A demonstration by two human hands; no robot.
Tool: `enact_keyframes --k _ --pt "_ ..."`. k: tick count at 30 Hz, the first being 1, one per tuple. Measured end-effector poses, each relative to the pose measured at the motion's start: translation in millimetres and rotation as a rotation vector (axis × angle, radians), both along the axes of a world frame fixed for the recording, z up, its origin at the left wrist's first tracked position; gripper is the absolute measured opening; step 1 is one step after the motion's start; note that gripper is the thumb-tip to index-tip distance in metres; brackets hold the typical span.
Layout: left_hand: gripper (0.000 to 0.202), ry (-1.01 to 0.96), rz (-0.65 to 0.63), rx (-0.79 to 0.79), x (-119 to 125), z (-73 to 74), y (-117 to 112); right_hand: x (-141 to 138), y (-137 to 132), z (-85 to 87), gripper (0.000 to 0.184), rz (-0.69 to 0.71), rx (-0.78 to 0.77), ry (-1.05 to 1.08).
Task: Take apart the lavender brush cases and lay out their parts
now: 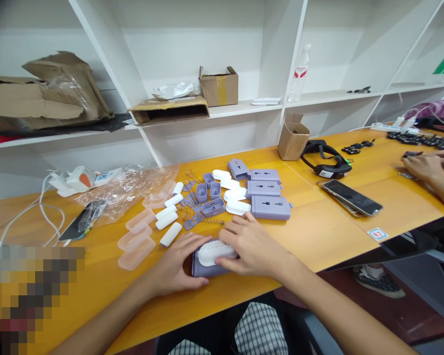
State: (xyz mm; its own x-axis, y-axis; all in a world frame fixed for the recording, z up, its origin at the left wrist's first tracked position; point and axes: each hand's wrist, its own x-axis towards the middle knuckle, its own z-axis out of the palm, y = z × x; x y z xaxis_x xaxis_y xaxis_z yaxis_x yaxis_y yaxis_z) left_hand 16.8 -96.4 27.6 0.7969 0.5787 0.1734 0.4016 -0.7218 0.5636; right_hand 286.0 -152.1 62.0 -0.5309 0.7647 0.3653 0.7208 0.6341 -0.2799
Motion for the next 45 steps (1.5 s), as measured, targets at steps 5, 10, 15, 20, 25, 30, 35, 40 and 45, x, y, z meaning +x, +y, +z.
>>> enact_keyframes --k 5,10,15,20,25,30,35,40,45 --pt "0.093 -0.002 0.002 -0.008 -4 0.7 3 -6 8 1.0 0.023 0.083 0.009 0.023" --pt "0.095 0.004 0.008 -0.014 -5 1.4 4 -6 4 -1.3 0.020 0.031 0.045 0.011" --pt "0.095 0.008 0.013 -0.044 -7 -2.3 6 -9 0 -3.2 0.027 0.078 -0.001 0.026" --pt "0.094 0.007 0.007 -0.057 -10 -4.6 4 -7 -1 0.7 0.025 0.099 -0.043 0.006" --pt "0.091 0.011 0.027 -0.029 -7 -3.5 -5 -6 -7 2.7 0.029 0.129 -0.019 -0.035" --pt "0.089 -0.035 0.043 -0.014 1 -3.6 -8 -13 -10 -3.9 0.032 0.135 -0.072 0.098" --pt "0.088 -0.051 0.002 -0.029 2 -2.6 -6 -10 -10 -8.3 0.032 0.184 -0.106 0.197" --pt "0.090 -0.025 0.010 -0.025 0 -2.1 -7 -7 -12 -8.5 0.034 0.168 -0.061 0.191" --pt "0.086 -0.042 0.060 -0.010 1 -1.5 -5 -9 -3 -12.5 0.024 0.131 -0.040 0.241"
